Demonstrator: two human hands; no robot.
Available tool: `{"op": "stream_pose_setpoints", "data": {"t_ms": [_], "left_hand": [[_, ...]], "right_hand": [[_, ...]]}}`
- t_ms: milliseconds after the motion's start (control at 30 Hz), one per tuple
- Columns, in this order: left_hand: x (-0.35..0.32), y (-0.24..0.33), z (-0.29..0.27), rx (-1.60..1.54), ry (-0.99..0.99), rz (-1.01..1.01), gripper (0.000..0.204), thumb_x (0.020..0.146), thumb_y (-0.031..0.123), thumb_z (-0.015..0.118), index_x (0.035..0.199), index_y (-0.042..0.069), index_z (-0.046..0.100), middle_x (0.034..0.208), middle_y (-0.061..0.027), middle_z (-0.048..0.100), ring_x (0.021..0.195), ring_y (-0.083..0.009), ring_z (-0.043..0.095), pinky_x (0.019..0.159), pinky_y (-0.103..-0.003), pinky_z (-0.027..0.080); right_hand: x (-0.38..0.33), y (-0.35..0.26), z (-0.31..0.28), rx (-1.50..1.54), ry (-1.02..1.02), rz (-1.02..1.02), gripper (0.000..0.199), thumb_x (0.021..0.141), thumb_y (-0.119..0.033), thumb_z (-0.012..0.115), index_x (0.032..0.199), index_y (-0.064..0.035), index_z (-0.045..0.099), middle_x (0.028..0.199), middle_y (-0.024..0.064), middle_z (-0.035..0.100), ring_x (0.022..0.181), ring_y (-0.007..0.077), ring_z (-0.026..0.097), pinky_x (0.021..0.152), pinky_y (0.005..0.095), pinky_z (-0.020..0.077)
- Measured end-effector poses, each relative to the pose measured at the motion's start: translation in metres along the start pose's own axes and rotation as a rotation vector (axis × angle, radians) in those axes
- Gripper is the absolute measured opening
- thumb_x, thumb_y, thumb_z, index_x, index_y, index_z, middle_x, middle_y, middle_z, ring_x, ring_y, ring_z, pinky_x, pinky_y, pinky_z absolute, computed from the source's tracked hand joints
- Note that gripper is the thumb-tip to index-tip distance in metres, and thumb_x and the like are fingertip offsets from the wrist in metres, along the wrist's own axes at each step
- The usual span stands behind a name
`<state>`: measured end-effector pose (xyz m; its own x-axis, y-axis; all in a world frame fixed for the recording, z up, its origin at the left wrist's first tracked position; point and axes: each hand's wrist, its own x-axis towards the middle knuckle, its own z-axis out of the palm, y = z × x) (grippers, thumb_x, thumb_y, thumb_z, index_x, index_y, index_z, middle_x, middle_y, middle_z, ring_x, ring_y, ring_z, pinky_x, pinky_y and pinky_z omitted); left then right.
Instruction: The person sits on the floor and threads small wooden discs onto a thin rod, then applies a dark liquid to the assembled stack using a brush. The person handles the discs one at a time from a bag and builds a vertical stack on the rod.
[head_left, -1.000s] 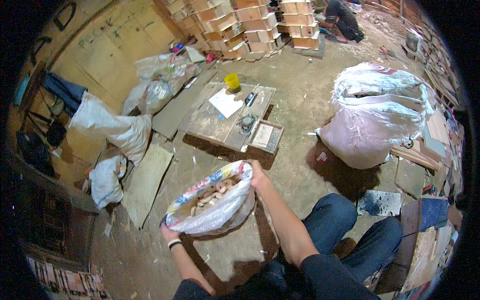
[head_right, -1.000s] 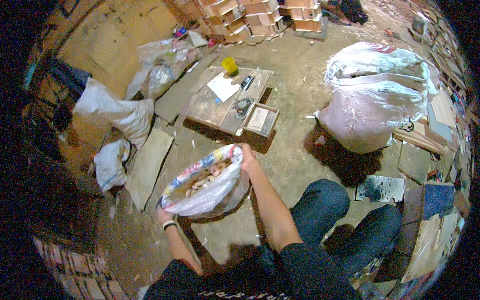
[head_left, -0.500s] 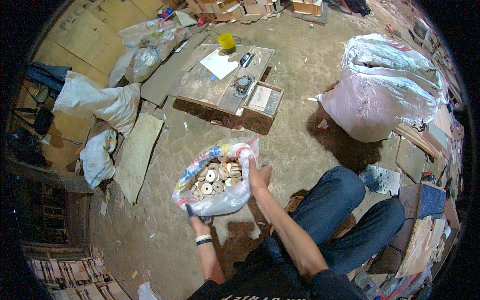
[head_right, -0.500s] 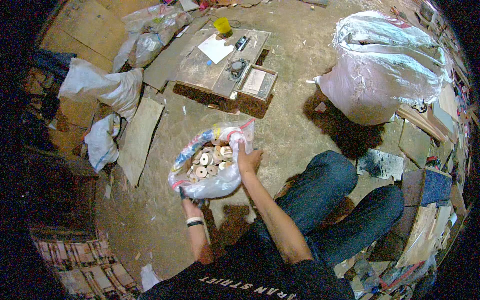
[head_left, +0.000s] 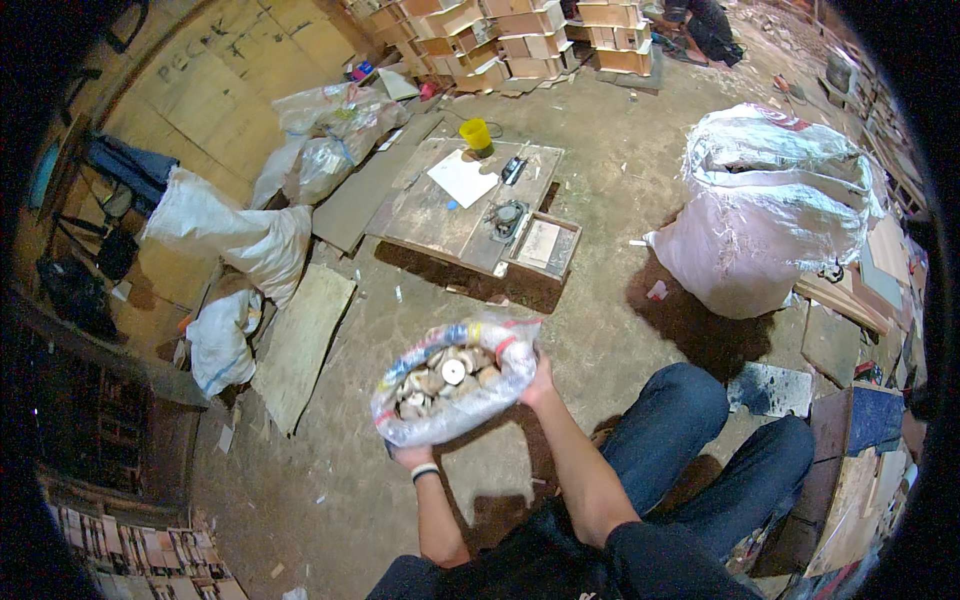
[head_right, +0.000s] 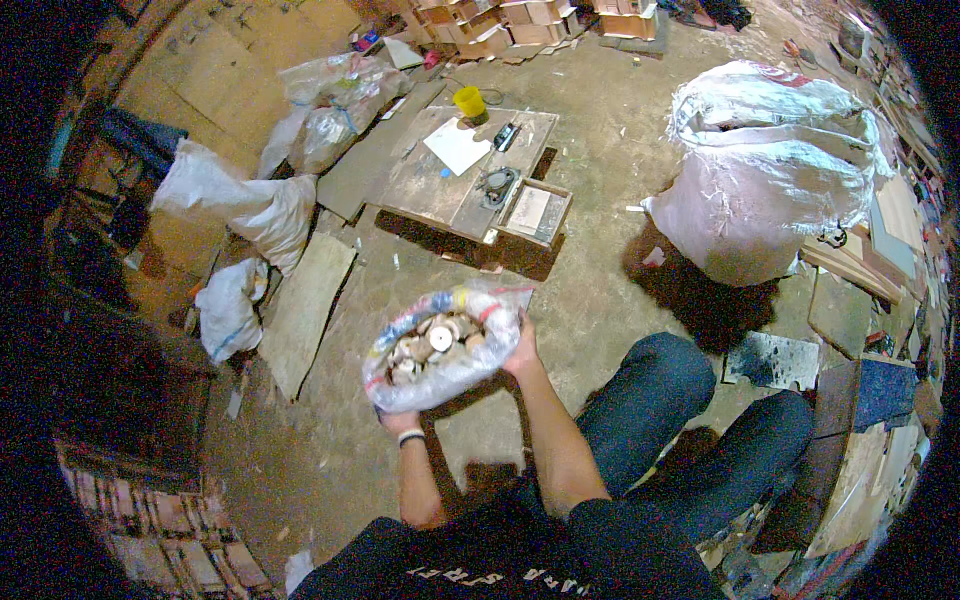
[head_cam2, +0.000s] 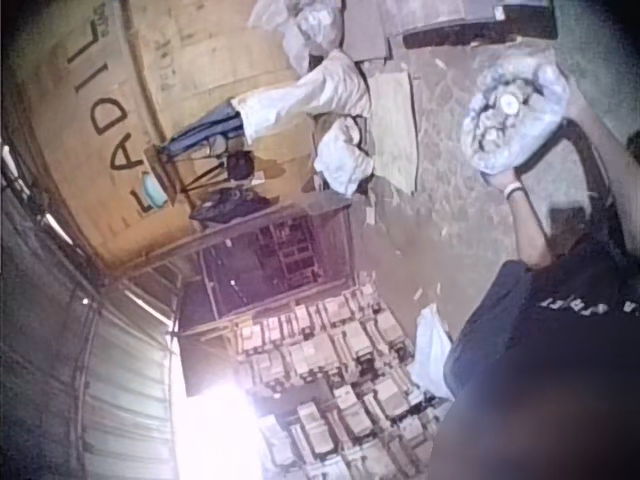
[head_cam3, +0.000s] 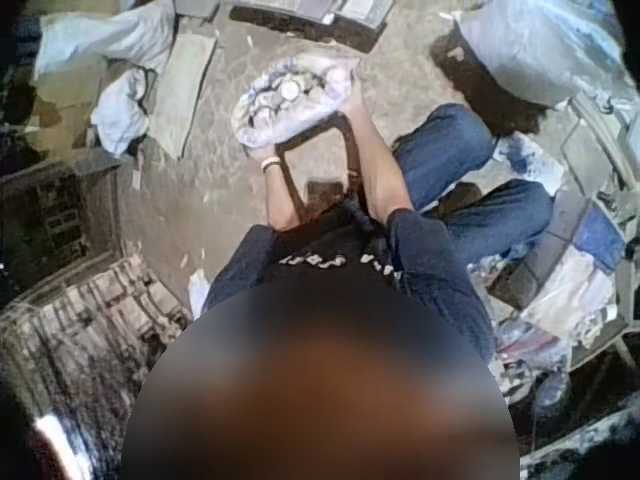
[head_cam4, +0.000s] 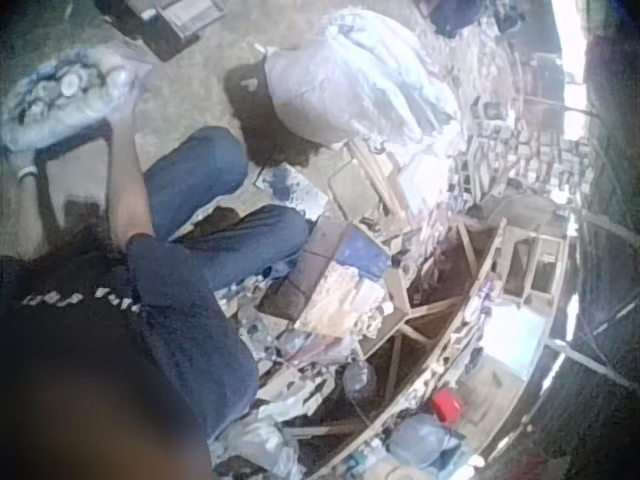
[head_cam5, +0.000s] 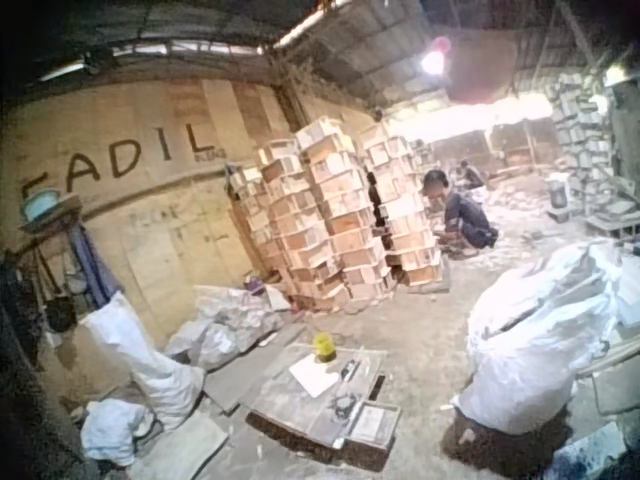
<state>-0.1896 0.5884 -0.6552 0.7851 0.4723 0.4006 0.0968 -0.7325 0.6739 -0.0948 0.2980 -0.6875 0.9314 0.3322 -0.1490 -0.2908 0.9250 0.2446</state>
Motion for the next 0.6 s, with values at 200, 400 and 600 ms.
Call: {"op": "stream_pose_setpoints", "data": {"t_ms": [200,400,600], "left_hand": [[-0.049,-0.003,-0.009,-1.399,-0.175,-1.051,0.071,0.100,0.061,0.030,0.153,0.015,0.043,0.162,-0.0092,0.037,0.148,-0.0347,0.034,0.121,-0.057,0.027],[-0.061,0.039,0.001,-0.566,0.039,-0.938,0.050,0.104,0.038,0.048,0.141,0.005,0.052,0.146,-0.0113,0.054,0.125,-0.0304,0.057,0.105,-0.047,0.049],[0.011,0.044,-0.001,-0.011,-0.458,-0.222,0.054,0.092,0.023,0.066,0.139,0.002,0.052,0.142,-0.0141,0.056,0.123,-0.0306,0.058,0.108,-0.047,0.046]], "right_hand": [[-0.027,-0.016,0.018,-1.008,0.768,-0.246,0.066,0.100,-0.058,0.045,0.136,-0.0021,0.055,0.121,0.0191,0.067,0.110,0.0361,0.065,0.091,0.0471,0.0509],[-0.065,0.030,0.097,-2.131,0.812,-0.670,0.061,0.089,-0.041,0.071,0.125,0.0062,0.055,0.119,0.0298,0.063,0.112,0.0450,0.061,0.093,0.0527,0.0477],[-0.008,0.021,0.084,-0.867,0.766,-0.375,0.041,0.090,-0.029,0.069,0.116,0.0014,0.063,0.106,0.0210,0.070,0.095,0.0389,0.068,0.079,0.0537,0.0540]]}}
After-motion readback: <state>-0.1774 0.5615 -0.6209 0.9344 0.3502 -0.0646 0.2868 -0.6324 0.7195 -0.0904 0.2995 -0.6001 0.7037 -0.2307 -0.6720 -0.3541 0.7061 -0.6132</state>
